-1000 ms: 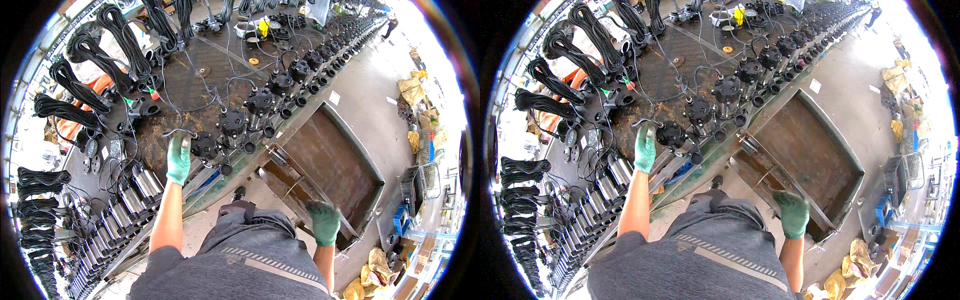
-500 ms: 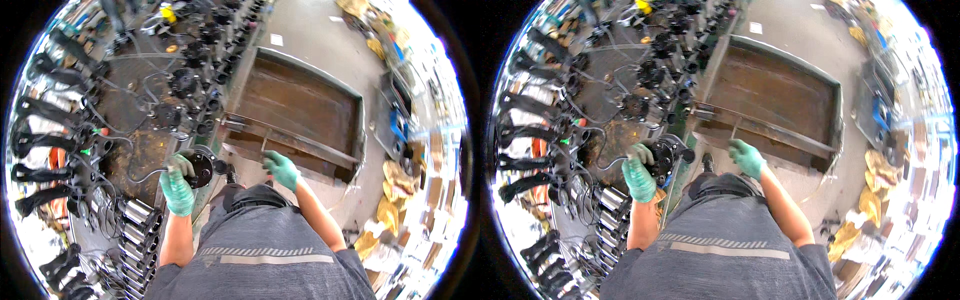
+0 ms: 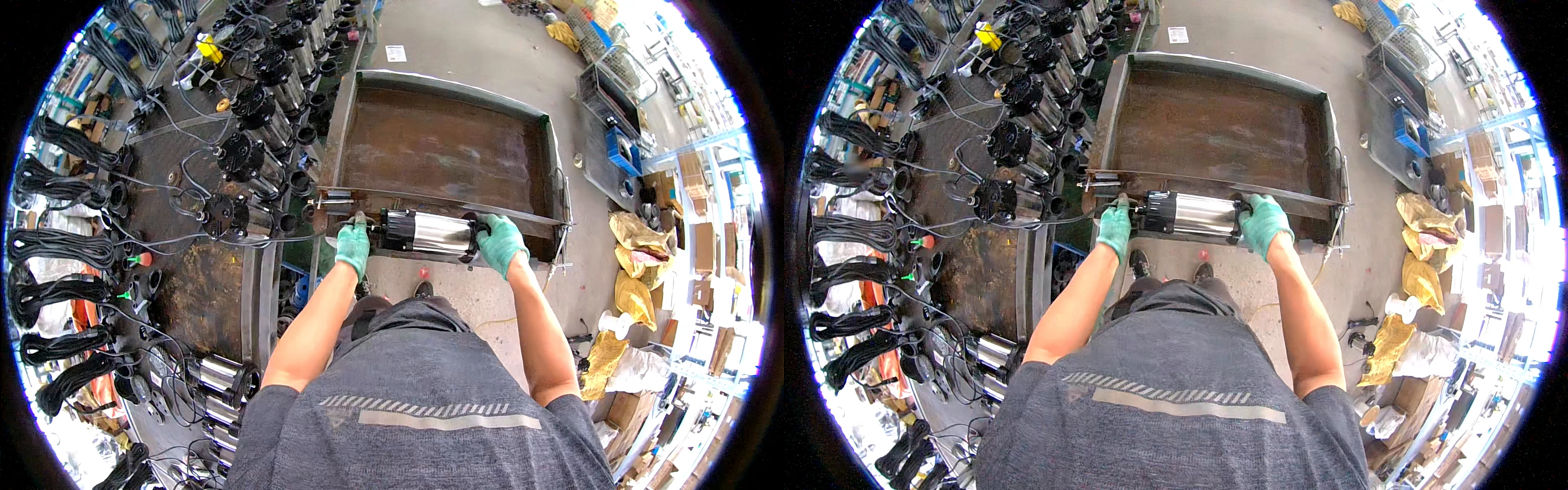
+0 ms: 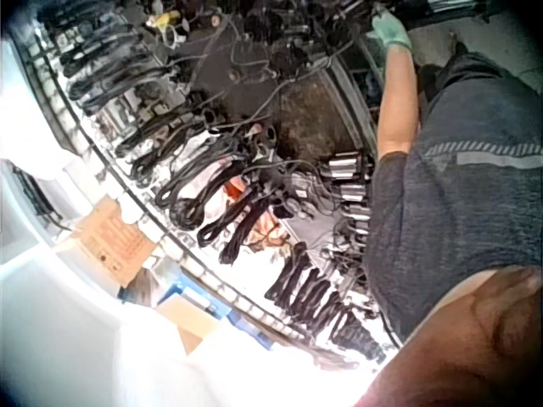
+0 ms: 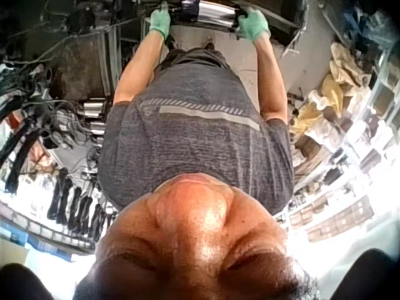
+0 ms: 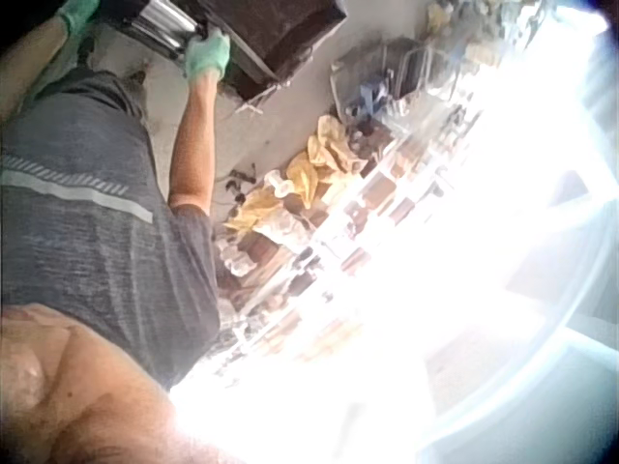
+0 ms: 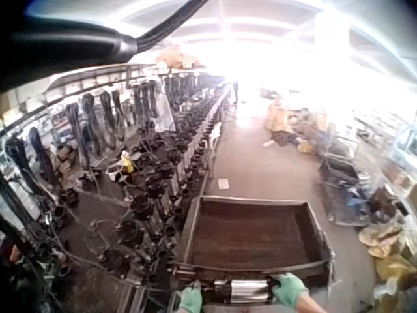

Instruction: The person puts on green gloves and repeatedly picks up cylindrical submersible pumps from a rack. They place each pump into a metal tray filled with water, briefly submerge it, and then remove it to return it to the rack. This process is repeated for multiple units in a testing or inspection workflow.

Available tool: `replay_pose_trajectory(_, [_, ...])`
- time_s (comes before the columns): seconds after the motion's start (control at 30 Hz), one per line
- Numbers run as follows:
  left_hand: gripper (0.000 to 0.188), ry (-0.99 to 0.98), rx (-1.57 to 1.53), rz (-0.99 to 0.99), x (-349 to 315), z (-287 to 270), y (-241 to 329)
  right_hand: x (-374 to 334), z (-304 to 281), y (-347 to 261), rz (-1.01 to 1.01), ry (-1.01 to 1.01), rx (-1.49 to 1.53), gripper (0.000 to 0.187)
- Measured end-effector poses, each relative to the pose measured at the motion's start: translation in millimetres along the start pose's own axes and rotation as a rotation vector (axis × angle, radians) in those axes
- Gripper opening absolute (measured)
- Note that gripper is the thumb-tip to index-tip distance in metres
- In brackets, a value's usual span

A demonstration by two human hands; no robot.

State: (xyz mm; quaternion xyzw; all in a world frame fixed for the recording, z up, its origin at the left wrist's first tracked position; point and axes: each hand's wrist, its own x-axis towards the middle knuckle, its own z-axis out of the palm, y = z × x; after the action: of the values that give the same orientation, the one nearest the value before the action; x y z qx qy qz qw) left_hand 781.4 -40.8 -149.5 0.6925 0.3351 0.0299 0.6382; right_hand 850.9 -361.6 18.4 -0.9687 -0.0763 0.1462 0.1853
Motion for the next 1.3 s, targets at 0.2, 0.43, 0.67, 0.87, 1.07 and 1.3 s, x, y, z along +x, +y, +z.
replay_pose_trajectory(0.2, [0.058, -0.072, 0.496, -0.087, 15, -14, 24, 12, 3, -28, 0.095, -0.005, -0.027, 0.037])
replay_pose_trajectory(0.43, [0.046, -0.100, 0.428, 0.448, -32, -23, 54, -17, 23, -16, -0.010, 0.276, 0.298, 0.042])
replay_pose_trajectory(0.67, [0.072, -0.102, 0.490, 0.435, -62, 17, 62, -53, 67, 122, 0.380, 0.508, 0.761, 0.044])
replay_pose_trajectory(0.87, [0.072, -0.131, 0.433, 0.333, -48, 11, 47, -74, 40, 258, 0.839, 0.676, 0.284, 0.053])
replay_pose_trajectory(1.07, [0.070, -0.151, 0.508, 0.329, -55, 13, 64, -48, 46, 318, 0.863, 0.345, 0.824, 0.038])
replay_pose_trajectory(1.3, [0.075, -0.144, 0.636, 0.346, -61, 14, 73, -63, 29, 297, 0.811, 0.602, 1.272, 0.017])
